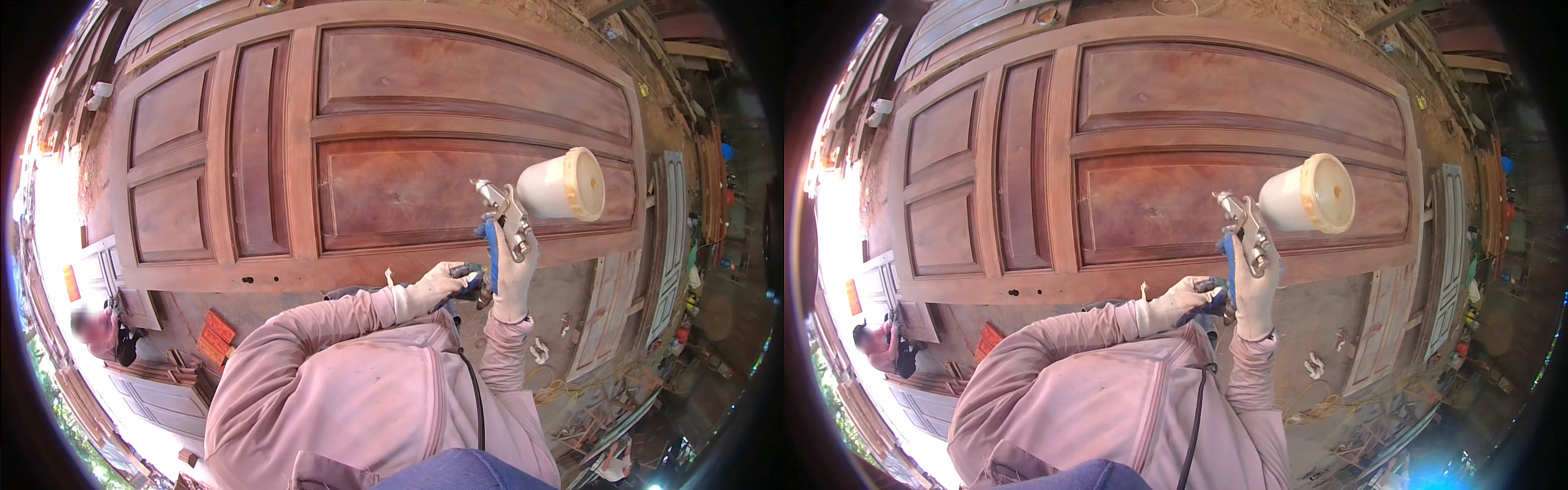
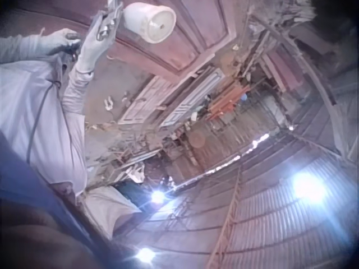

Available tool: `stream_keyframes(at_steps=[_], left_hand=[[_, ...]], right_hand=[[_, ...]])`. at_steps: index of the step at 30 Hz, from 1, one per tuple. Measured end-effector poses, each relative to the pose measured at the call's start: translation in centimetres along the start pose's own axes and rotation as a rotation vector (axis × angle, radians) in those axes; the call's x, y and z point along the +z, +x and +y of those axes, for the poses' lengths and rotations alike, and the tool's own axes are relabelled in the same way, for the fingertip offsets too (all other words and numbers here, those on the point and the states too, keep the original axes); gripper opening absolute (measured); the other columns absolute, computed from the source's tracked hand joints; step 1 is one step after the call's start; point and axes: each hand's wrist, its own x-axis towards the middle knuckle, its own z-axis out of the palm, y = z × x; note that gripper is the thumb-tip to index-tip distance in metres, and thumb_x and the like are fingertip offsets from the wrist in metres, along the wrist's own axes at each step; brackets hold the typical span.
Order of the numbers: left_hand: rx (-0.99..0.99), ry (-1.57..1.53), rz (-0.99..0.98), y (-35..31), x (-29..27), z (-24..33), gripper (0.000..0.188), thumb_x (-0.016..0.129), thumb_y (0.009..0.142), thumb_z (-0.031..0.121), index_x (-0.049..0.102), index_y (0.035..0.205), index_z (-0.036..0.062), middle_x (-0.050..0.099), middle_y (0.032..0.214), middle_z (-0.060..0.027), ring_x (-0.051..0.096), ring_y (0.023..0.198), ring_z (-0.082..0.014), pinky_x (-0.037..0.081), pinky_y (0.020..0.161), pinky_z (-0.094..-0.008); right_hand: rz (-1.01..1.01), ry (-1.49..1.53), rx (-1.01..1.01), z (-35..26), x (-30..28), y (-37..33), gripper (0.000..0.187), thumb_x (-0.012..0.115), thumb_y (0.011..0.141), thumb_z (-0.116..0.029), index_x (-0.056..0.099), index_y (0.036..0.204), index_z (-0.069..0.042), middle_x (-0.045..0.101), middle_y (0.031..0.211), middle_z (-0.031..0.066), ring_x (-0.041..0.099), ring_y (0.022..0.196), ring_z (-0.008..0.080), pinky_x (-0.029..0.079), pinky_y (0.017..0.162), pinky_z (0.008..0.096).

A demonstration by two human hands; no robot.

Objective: The person uses a spray gun to apply a reddish-brown finish to a large wooden door. They move the spray gun in steady horizontal and vertical passes across the door panels and frame, then walk to a different area of the workshop.

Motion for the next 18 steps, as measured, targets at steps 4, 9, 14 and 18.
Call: stream_keyframes(at_steps=[4,9,14,18], left_hand=[[-0.062,-0.065,0.058,-0.4,-0.2,0.1,0.013,0.059,0.094,0.004,0.067,0.102,-0.0007,0.068,0.092,-0.0037,0.062,0.083,-0.0128,0.052,0.081,-0.0294],[-0.045,-0.059,0.062,-0.2,-1.3,-0.4,0.013,0.055,0.096,0.004,0.066,0.092,0.0003,0.064,0.083,-0.0024,0.057,0.073,-0.0118,0.048,0.071,-0.0281],[-0.054,0.021,0.108,-1.1,-0.2,1.4,0.013,0.054,0.096,0.005,0.066,0.092,0.0005,0.065,0.083,-0.003,0.056,0.073,-0.0118,0.048,0.07,-0.0283],[-0.038,-0.076,0.083,-1.1,-0.6,0.8,0.012,0.055,0.097,0.006,0.065,0.092,0.0,0.065,0.083,-0.0039,0.057,0.073,-0.0129,0.049,0.07,-0.0286]], right_hand=[[0.019,0.084,0.048,-1.9,1.9,0.3,0.026,0.067,0.091,-0.003,0.063,0.116,0.004,0.069,0.102,0.0095,0.067,0.086,0.0136,0.053,0.076,0.0271],[0.0,0.106,0.058,-2.5,2.8,0.5,0.019,0.065,0.091,-0.001,0.065,0.109,0.006,0.071,0.096,0.0098,0.067,0.084,0.0122,0.053,0.075,0.0268],[0.005,0.078,0.0,-1.6,3.3,0.7,0.019,0.063,0.092,0.001,0.065,0.11,0.005,0.071,0.095,0.0089,0.067,0.083,0.0122,0.053,0.074,0.0269],[-0.007,0.071,-0.021,-2.8,3.8,0.7,0.019,0.062,0.092,0.002,0.064,0.111,0.005,0.071,0.096,0.0089,0.067,0.082,0.0126,0.053,0.074,0.0272]])
